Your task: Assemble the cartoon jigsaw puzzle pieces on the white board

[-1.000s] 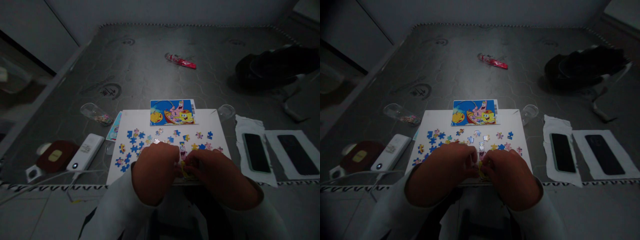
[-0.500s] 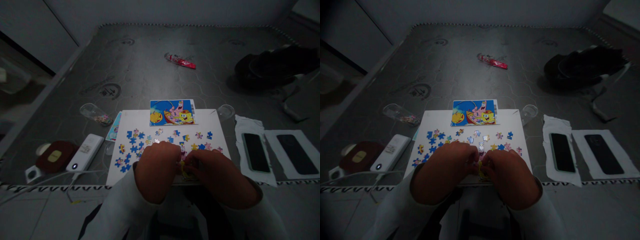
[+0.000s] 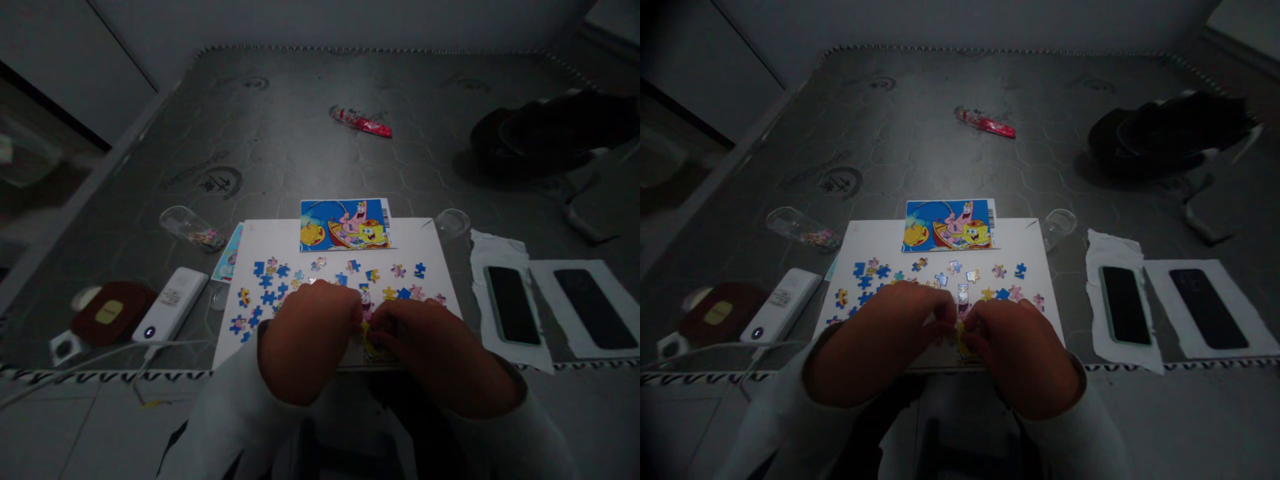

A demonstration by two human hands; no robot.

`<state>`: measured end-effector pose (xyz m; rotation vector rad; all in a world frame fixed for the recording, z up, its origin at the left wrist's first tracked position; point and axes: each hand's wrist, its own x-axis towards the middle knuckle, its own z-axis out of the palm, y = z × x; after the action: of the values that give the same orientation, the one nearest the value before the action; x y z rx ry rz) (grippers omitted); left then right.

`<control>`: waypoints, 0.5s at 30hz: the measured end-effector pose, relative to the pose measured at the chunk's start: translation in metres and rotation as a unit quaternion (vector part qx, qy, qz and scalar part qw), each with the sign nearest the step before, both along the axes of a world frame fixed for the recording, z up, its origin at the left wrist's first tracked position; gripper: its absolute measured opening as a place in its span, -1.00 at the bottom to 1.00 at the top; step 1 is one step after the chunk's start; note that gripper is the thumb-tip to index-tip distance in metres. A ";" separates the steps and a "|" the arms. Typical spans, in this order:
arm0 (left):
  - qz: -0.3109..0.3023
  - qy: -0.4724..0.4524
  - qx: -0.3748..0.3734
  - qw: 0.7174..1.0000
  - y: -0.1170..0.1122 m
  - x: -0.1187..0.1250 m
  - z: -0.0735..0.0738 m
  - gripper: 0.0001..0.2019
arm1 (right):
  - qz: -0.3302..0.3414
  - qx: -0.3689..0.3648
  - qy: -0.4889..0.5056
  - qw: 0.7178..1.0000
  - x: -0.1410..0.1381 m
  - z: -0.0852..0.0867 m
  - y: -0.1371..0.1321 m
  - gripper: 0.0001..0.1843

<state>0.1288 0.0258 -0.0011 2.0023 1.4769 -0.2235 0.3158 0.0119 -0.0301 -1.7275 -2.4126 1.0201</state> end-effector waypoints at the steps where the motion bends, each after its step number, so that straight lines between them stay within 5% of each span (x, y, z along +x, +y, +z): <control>1: -0.002 -0.007 0.001 1.000 0.000 -0.002 -0.001 -0.81 | 0.002 -0.003 -0.001 1.000 0.000 0.000 0.000 -0.92; 15: -0.019 -0.084 0.008 0.996 0.007 -0.023 -0.003 -0.74 | -0.001 0.015 -0.023 1.000 -0.003 0.003 -0.001 -0.90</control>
<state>0.1053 0.0325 -0.0042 2.0107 1.3407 -0.0574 0.3130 0.0109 -0.0268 -1.7613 -2.4400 0.9499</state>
